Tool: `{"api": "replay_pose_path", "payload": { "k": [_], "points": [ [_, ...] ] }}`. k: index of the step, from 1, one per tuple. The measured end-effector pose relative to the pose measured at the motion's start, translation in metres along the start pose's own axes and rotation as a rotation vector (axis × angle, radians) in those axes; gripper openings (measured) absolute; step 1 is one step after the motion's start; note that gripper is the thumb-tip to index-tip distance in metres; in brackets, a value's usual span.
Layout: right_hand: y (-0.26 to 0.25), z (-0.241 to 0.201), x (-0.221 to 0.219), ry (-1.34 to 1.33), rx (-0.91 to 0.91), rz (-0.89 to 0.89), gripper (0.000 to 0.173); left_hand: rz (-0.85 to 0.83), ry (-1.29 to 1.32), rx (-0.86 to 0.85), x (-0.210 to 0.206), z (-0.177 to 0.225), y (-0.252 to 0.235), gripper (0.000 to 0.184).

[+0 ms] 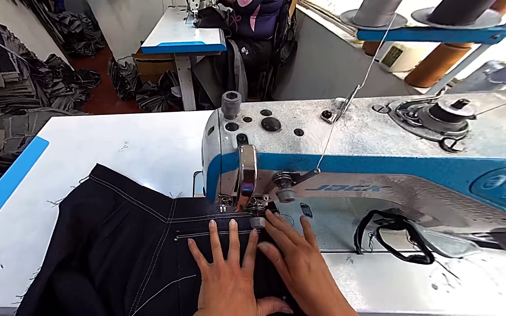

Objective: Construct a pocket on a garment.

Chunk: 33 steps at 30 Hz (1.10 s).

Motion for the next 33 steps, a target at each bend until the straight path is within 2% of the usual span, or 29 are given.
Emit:
{"api": "replay_pose_path", "payload": {
  "k": [2, 3, 6, 11, 16, 20, 33],
  "points": [
    [-0.008, 0.003, 0.005, -0.055, -0.008, 0.117, 0.042, -0.014, 0.008, 0.011, -0.001, 0.0, 0.0, 0.122],
    [-0.01, 0.005, 0.004, -0.079, -0.005, 0.136, 0.035, -0.022, 0.013, 0.017, -0.001, 0.001, 0.0, 0.121],
    [-0.015, 0.007, -0.004, -0.095, 0.021, 0.14, 0.027, -0.025, 0.042, 0.014, -0.002, -0.001, 0.001, 0.12],
    [-0.013, 0.01, -0.005, -0.08, 0.026, 0.154, 0.027, 0.158, 0.102, -0.049, -0.001, -0.019, 0.007, 0.093],
    [-0.013, 0.009, -0.005, -0.068, 0.054, 0.136, 0.029, 0.037, 0.131, -0.025, -0.005, -0.02, 0.01, 0.108],
    [-0.012, 0.008, -0.005, -0.037, 0.051, 0.139, 0.029, -0.031, 0.162, -0.006, -0.004, -0.02, 0.01, 0.11],
    [-0.006, 0.009, -0.007, -0.049, 0.084, 0.164, 0.027, 0.174, 0.058, -0.004, -0.008, -0.02, 0.013, 0.11]
  ]
}}
Point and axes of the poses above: each hand's wrist, its own y-axis away from the middle knuckle, its own x-axis out of the back of the hand, z = x × y, the point moved 5 cm from there along -y, towards the middle knuckle, and after that the axes turned 5 degrees about x, right-handed, at the moved point
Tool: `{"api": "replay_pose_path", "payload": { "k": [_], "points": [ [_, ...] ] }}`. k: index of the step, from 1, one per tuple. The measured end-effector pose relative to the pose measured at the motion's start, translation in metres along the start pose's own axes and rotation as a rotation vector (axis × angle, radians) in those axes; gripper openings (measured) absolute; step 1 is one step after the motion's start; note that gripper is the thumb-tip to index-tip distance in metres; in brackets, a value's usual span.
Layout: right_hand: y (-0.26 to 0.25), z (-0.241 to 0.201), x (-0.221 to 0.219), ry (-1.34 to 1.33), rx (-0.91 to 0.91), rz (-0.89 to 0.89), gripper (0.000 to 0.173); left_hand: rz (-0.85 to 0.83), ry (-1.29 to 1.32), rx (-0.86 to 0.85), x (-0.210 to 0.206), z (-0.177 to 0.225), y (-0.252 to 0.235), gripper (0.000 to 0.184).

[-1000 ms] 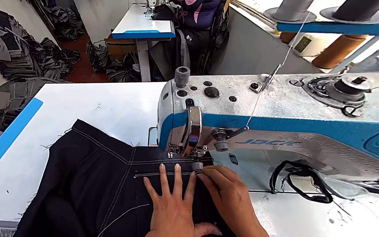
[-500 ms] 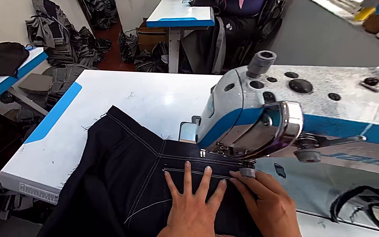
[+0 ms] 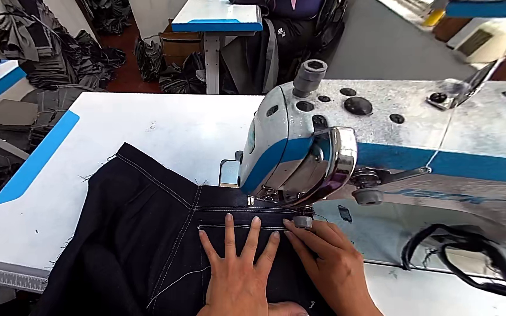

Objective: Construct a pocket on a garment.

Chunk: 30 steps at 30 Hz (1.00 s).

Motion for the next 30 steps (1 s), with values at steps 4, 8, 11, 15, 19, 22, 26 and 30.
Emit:
{"api": "replay_pose_path", "payload": {
  "k": [4, 8, 11, 15, 19, 22, 26, 30],
  "points": [
    [-0.002, -0.001, -0.001, 0.02, 0.006, 0.004, 0.027, -0.045, 0.008, -0.015, 0.0, -0.001, 0.0, 0.11],
    [-0.003, 0.0, -0.002, 0.019, 0.006, 0.0, 0.027, -0.066, 0.018, -0.022, 0.001, -0.002, 0.0, 0.109],
    [-0.002, 0.001, -0.001, -0.001, -0.002, 0.004, 0.026, -0.069, 0.01, -0.026, 0.001, -0.001, -0.001, 0.109],
    [0.0, -0.003, 0.002, 0.01, -0.009, -0.005, 0.028, -0.087, 0.017, -0.022, 0.001, -0.001, -0.001, 0.109],
    [0.013, -0.022, 0.005, 0.11, -0.009, -0.131, 0.036, -0.094, 0.022, -0.022, 0.002, -0.002, -0.001, 0.109],
    [0.023, -0.032, 0.003, 0.096, -0.026, -0.17, 0.04, -0.094, 0.025, -0.027, 0.002, -0.005, -0.001, 0.111],
    [0.019, -0.04, -0.009, 0.021, -0.021, -0.135, 0.035, -0.033, 0.013, -0.03, 0.004, -0.033, 0.001, 0.11],
    [0.003, -0.051, -0.032, -0.008, 0.014, -0.128, 0.031, -0.025, -0.039, 0.015, 0.008, -0.062, 0.0, 0.111]
  ]
}}
Point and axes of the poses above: each hand's wrist, its own y-axis away from the middle knuckle, its own x-axis out of the back of the hand, z = x × y, the point moved 5 cm from there along -y, towards the middle knuckle, and after that the axes turned 5 degrees about x, right-handed, at the moved point
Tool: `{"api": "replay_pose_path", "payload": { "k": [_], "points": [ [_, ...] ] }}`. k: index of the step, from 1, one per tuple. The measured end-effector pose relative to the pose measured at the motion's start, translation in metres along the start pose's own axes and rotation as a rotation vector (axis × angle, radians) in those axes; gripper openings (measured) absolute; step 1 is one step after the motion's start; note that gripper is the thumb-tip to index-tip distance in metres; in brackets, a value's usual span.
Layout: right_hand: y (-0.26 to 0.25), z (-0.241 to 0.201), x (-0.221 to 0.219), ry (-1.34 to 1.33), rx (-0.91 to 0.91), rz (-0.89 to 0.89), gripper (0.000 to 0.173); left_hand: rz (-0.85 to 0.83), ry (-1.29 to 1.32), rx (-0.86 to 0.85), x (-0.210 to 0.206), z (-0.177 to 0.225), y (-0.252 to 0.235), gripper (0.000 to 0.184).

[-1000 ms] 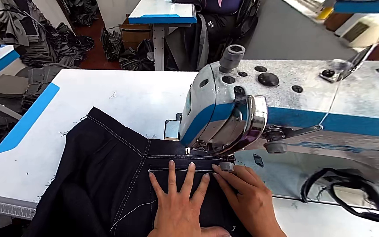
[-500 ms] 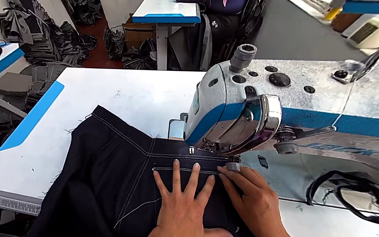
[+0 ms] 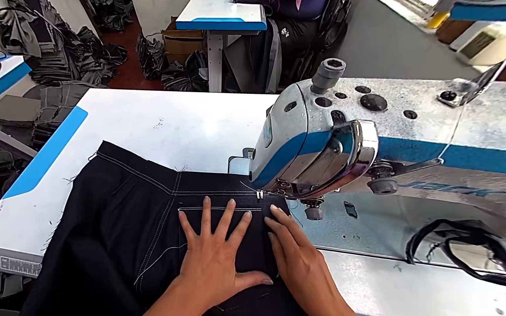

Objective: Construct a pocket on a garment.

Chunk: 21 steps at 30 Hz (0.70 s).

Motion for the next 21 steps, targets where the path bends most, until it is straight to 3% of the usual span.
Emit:
{"api": "replay_pose_path", "payload": {
  "k": [21],
  "points": [
    [-0.013, 0.003, -0.001, 0.018, 0.085, -0.014, 0.033, 0.018, 0.018, -0.001, -0.002, -0.005, -0.019, 0.112]
  ]
}}
Point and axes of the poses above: each hand's wrist, its own y-axis away from the middle knuckle, its own x-axis out of the back of the hand, z = x × y, the point moved 5 cm from there along -y, towards the middle knuckle, and after that the axes turned 5 degrees about x, right-handed, at the moved point
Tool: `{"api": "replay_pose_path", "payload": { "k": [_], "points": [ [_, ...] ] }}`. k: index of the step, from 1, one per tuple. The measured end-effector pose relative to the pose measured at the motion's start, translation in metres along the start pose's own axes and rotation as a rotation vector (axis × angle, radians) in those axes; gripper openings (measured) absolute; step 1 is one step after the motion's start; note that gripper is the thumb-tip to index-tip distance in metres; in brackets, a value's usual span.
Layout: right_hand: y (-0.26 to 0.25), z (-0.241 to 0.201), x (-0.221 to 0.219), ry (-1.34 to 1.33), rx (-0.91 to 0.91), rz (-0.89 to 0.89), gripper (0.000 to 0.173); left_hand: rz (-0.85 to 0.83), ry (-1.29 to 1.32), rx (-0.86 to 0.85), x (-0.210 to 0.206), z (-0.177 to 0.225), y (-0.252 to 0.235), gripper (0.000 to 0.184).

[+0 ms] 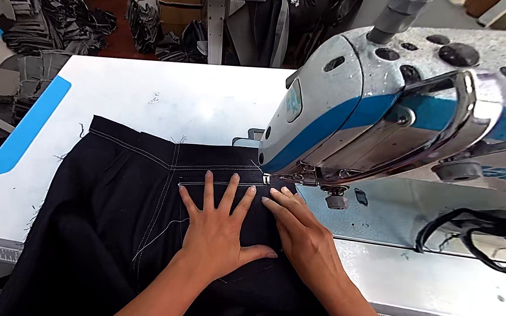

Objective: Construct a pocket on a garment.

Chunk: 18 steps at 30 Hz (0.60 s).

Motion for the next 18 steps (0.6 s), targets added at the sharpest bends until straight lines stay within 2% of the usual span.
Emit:
{"api": "replay_pose_path", "payload": {
  "k": [18],
  "points": [
    [-0.0029, -0.0008, -0.0002, 0.012, -0.01, -0.024, 0.033, -0.029, 0.032, 0.005, 0.0016, -0.0002, -0.0018, 0.111]
  ]
}}
Point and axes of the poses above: each hand's wrist, its own y-axis away from the middle knuckle, its own x-axis out of the back of the hand, z = x × y, the point moved 5 cm from there along -y, towards the middle knuckle, and after that the axes turned 5 degrees about x, right-handed, at the moved point
